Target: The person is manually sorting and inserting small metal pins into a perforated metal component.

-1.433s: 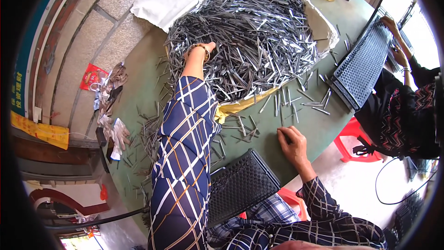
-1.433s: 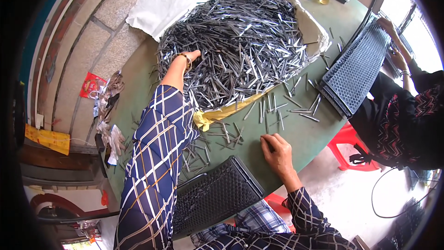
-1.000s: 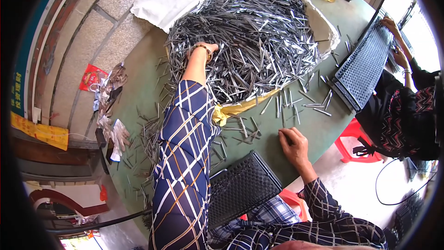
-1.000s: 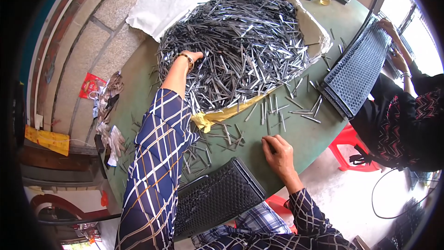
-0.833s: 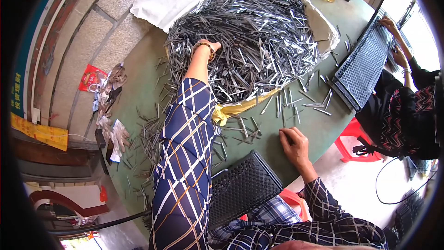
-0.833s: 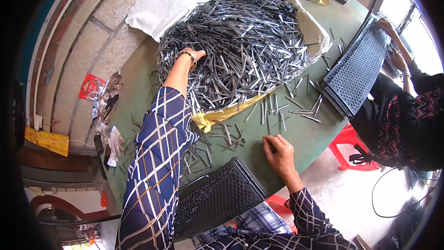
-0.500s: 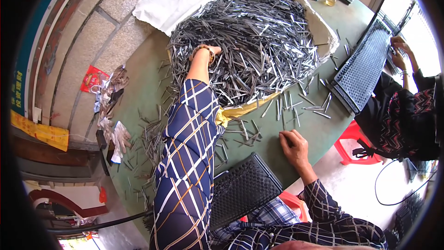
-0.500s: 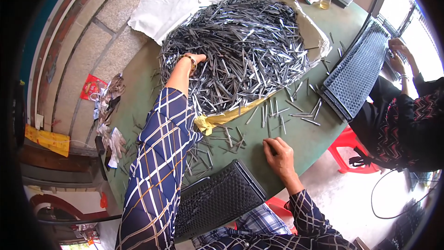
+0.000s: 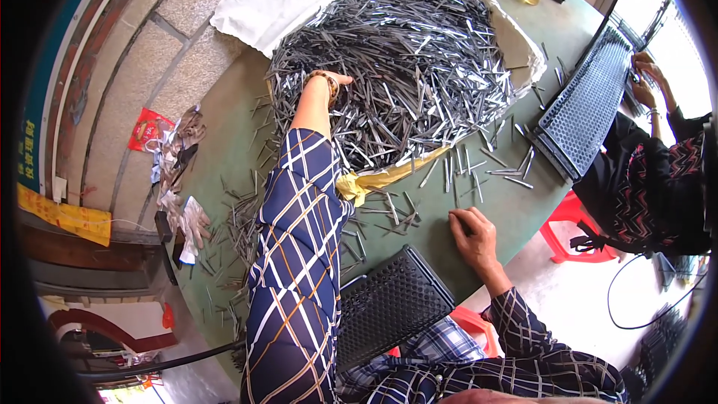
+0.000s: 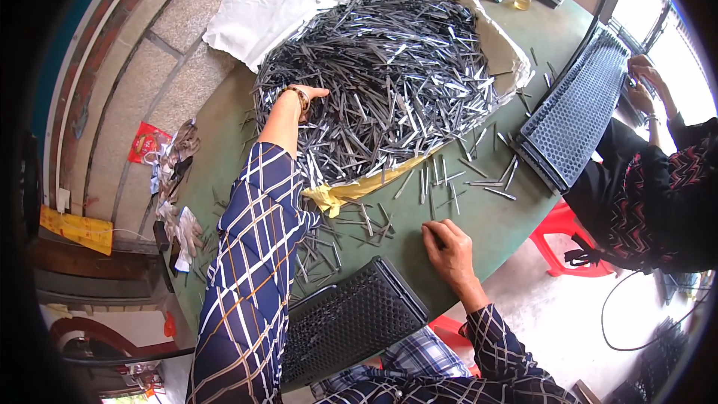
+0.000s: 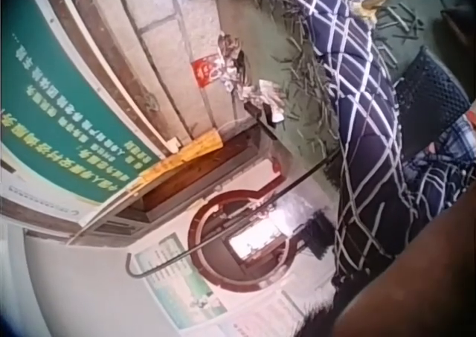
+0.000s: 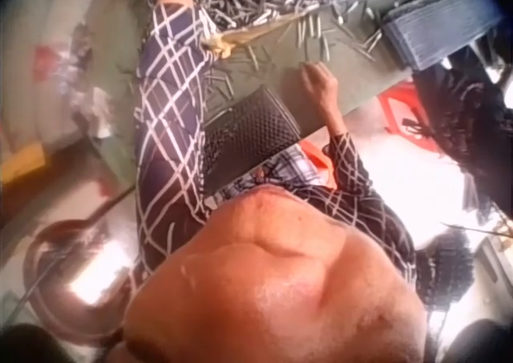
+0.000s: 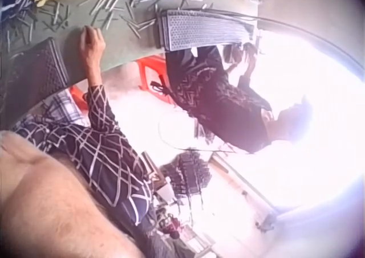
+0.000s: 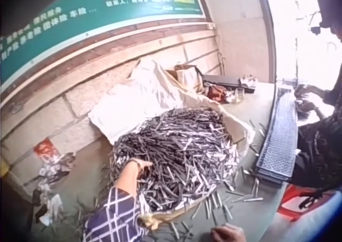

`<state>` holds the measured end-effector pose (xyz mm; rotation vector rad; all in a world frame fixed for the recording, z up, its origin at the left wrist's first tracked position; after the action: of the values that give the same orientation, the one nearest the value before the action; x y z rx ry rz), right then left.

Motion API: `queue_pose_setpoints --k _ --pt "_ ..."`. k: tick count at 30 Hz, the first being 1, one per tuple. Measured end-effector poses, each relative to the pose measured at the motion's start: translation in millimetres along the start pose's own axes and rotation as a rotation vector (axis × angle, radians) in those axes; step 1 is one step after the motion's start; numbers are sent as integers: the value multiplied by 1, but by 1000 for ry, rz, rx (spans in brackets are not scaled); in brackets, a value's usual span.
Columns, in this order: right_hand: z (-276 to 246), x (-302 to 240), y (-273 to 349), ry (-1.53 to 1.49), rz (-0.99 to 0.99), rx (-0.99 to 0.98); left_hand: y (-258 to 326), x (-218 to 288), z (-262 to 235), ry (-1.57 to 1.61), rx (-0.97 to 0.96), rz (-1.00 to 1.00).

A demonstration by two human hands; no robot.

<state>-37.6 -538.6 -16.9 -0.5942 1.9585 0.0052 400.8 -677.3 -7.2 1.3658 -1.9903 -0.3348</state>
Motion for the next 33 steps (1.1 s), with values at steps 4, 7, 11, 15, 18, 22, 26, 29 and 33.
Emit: queue_pose_setpoints --k 4,7,11,15,18,22,26,29,33 --pt "-4 2 -1 18 -16 23 12 3 5 64 -5 39" --pt "-4 5 0 13 0 9 20 2 4 91 25 58" --pt "0 3 0 2 2 8 26 -4 -1 106 -17 20" --pt "-1 2 -1 2 8 19 26 -1 -4 17 -102 6" --pt "-1 4 -1 -13 7 6 28 -4 -5 92 -130 50" --pt "-6 7 0 12 14 24 39 8 11 161 -103 54" --pt "0 1 0 -34 18 6 28 -3 -2 140 -66 5" --pt "-1 5 0 -28 13 13 35 1 -1 130 -123 20" --pt "-6 8 0 -10 9 29 61 14 9 80 -195 17"
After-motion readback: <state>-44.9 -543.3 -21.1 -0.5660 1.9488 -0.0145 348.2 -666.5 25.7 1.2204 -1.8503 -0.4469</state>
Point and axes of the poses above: each hand's wrist, its own y-axis away from the middle knuckle, its own z-axis out of the palm, x = y × z, the point moved 5 cm from there along -y, towards the middle knuckle, and after that the axes turned 3 degrees about y, right-handed, at the moved point
